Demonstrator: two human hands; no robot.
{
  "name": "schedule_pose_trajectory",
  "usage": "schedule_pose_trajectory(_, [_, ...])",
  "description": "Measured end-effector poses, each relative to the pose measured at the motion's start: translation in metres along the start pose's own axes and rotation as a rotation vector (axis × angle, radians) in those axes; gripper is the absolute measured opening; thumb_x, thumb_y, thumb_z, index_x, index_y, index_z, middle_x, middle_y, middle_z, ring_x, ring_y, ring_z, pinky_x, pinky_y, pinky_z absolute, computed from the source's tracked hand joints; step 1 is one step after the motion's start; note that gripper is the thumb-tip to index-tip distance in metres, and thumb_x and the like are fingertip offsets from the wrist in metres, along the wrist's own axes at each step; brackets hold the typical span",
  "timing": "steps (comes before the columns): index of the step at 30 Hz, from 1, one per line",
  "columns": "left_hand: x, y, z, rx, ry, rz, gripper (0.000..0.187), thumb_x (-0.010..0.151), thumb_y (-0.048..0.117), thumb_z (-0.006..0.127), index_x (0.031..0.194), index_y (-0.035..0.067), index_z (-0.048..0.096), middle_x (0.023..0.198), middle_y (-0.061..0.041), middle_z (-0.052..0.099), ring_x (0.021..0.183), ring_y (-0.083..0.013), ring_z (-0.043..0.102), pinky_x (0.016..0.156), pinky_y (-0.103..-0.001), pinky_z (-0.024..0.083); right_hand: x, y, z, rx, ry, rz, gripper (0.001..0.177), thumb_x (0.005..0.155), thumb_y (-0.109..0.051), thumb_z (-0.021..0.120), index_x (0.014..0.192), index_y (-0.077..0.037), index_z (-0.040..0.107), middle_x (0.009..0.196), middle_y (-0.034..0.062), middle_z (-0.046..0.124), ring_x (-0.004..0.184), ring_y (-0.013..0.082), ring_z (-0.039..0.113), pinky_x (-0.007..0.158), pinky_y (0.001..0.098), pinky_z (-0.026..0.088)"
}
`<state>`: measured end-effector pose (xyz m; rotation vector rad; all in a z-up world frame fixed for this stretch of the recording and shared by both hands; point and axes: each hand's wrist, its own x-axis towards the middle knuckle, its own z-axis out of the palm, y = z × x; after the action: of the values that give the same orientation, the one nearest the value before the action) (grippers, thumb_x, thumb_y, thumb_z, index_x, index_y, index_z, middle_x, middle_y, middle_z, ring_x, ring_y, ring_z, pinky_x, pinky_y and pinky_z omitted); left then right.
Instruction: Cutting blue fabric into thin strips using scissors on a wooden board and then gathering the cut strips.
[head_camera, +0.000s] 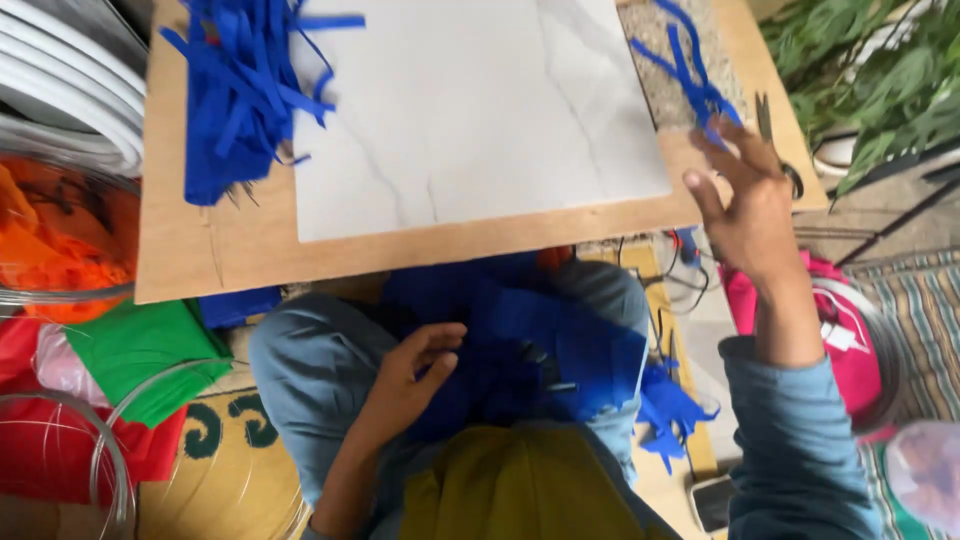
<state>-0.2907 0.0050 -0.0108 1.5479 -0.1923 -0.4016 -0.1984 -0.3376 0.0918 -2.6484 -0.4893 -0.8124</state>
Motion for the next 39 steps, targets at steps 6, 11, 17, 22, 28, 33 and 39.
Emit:
schedule_pose_trajectory(6, [-0.002,-0.009,0.000,0.222,0.072,0.055,0.031,0.076,0.005,0.056,0.107,0.000,0.056,0.103,-0.008,0.064,0.088,-0.0166,0.062,0.076,-0.026,0.049,-0.087,-0.025,-0.005,0.386,-0.297,0.448,0.013,0.085,-0.003,0.058,0.096,0.000,0.065,0.089,0.0071,0.066,0.069,0.0144,0.060,0.063,0.0230,0.046])
schedule_pose_trajectory(11, [0.001,-0.031,0.004,0.483,-0.083,-0.035,0.026,0.085,0.021,0.057,0.105,0.004,0.060,0.094,-0.017,0.063,0.087,-0.0310,0.063,0.071,-0.038,0.055,-0.180,0.004,0.055,0.033,-0.506,0.719,0.034,0.080,-0.049,0.061,0.099,-0.021,0.065,0.090,0.0022,0.068,0.080,0.0206,0.065,0.069,0.0366,0.051])
schedule_pose_trajectory(17, [0.011,-0.053,0.023,0.505,-0.098,0.040,0.024,0.085,0.023,0.056,0.101,0.005,0.061,0.087,-0.015,0.063,0.080,-0.0298,0.065,0.062,-0.036,0.057,-0.181,-0.001,0.087,-0.011,-0.661,0.910,0.044,0.080,-0.058,0.052,0.091,-0.018,0.068,0.083,0.0109,0.067,0.084,0.0345,0.062,0.075,0.0444,0.050])
schedule_pose_trajectory(22, [0.020,-0.033,0.042,0.564,-0.043,0.233,0.021,0.085,0.022,0.054,0.101,0.009,0.061,0.087,-0.011,0.063,0.082,-0.0261,0.064,0.064,-0.032,0.056,-0.145,-0.037,0.053,0.251,-0.541,0.834,0.024,0.080,-0.039,0.061,0.086,-0.017,0.069,0.074,0.0100,0.066,0.074,0.0256,0.060,0.066,0.0368,0.048])
schedule_pose_trajectory(28, [0.038,-0.006,0.084,0.556,-0.045,0.668,0.034,0.083,0.019,0.057,0.115,0.007,0.054,0.107,-0.013,0.057,0.103,-0.0307,0.054,0.086,-0.040,0.045,-0.110,-0.074,0.021,0.648,-0.415,0.590,0.010,0.080,-0.012,0.062,0.077,-0.006,0.070,0.067,0.0128,0.067,0.068,0.0130,0.057,0.059,0.0300,0.047])
schedule_pose_trajectory(33, [0.039,-0.004,0.097,0.604,-0.084,0.550,0.045,0.080,0.012,0.060,0.122,0.007,0.046,0.100,-0.014,0.057,0.098,-0.0312,0.054,0.079,-0.042,0.046,-0.089,-0.082,0.020,0.676,-0.347,0.500,0.010,0.081,-0.011,0.063,0.076,-0.006,0.070,0.067,0.0115,0.067,0.069,0.0164,0.062,0.059,0.0309,0.048])
schedule_pose_trajectory(39, [0.035,-0.014,0.095,0.093,-0.086,0.256,0.043,0.073,0.003,0.064,0.107,0.009,0.038,0.085,-0.015,0.061,0.077,-0.0280,0.064,0.062,-0.034,0.051,-0.063,-0.083,0.038,0.412,-0.340,0.366,0.011,0.080,-0.018,0.064,0.080,-0.009,0.069,0.074,0.0139,0.065,0.072,0.0337,0.063,0.059,0.0404,0.049])
